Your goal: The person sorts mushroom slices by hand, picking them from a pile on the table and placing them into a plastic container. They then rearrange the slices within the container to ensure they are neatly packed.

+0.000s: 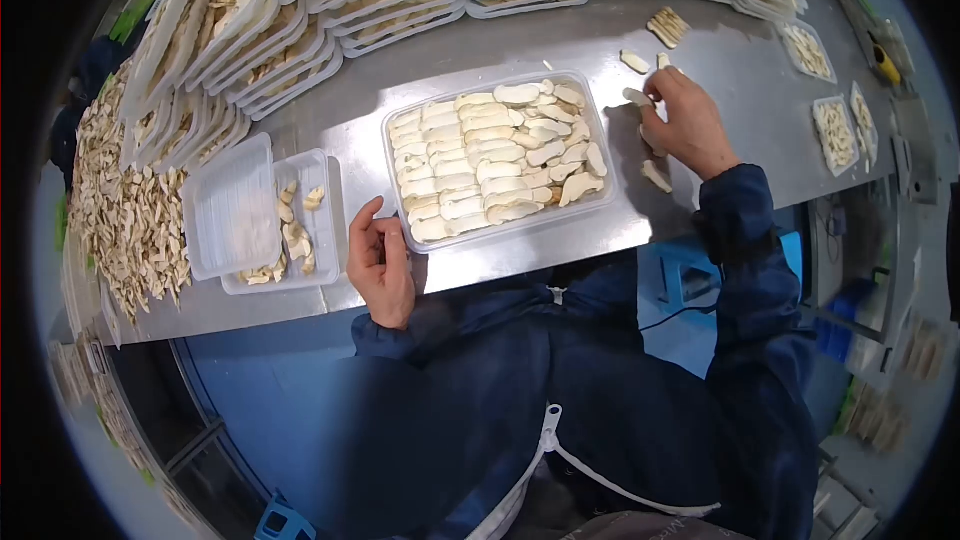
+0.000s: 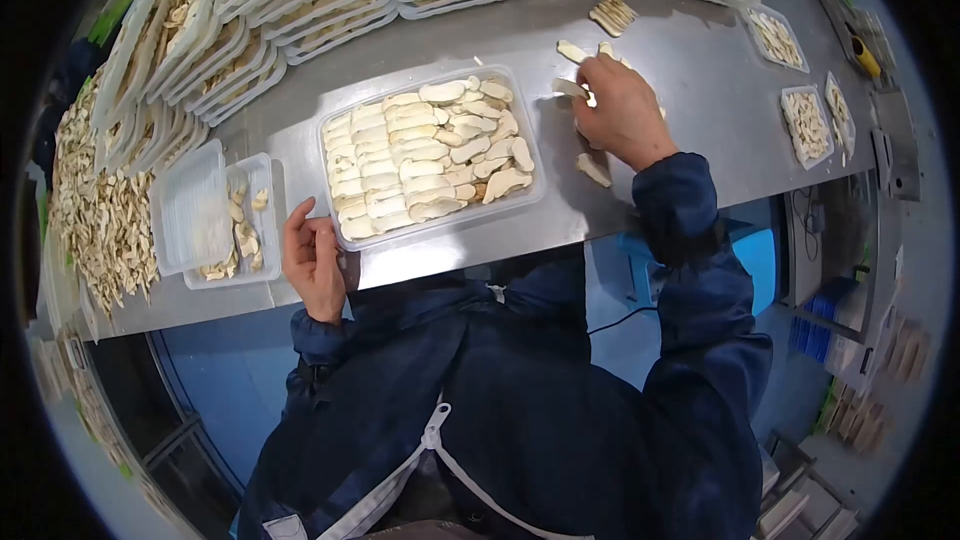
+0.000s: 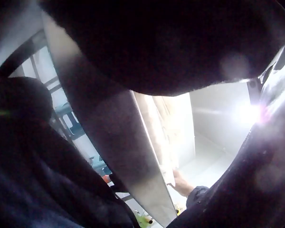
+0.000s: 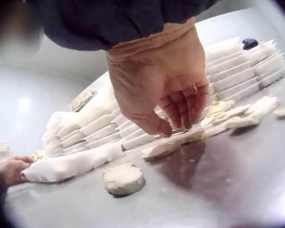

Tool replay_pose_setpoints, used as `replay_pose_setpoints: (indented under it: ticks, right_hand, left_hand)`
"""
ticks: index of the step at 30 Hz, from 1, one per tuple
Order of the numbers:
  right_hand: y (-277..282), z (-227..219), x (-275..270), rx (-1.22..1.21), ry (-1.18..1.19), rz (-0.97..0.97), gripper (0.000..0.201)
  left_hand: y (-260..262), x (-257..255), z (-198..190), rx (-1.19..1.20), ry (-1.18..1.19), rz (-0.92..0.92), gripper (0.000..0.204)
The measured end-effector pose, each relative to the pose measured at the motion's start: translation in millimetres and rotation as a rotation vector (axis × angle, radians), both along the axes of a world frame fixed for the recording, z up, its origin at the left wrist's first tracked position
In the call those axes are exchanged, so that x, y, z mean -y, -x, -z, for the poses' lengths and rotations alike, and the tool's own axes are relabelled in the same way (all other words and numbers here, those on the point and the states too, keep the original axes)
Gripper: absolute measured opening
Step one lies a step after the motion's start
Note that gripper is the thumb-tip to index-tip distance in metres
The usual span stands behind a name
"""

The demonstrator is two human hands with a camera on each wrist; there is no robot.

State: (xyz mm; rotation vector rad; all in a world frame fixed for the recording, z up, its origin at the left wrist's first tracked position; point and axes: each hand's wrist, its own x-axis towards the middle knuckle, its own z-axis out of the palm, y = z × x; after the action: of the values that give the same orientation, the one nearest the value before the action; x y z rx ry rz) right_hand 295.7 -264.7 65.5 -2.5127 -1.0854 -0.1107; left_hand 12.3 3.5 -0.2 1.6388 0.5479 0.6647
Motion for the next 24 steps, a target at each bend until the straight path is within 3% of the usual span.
replay_pose_setpoints:
  ticks: [4, 7, 24]
  right_hand:
    - [22, -12, -50, 0.066, -0.160, -0.247, 0.015]
    - [30, -6, -81, 0.060, -0.104, -0.336, 0.014]
    - [27, 10, -106, 0.105, -0.003, -0.364, 0.014]
  left_hand:
    - [-1, 0, 3, 0.022, -0.016, 0.001, 0.033]
    - [0, -1, 3, 0.015, -0.019, 0.008, 0.033]
    - [0, -1, 0, -0.027, -0.034, -0.016, 0.032]
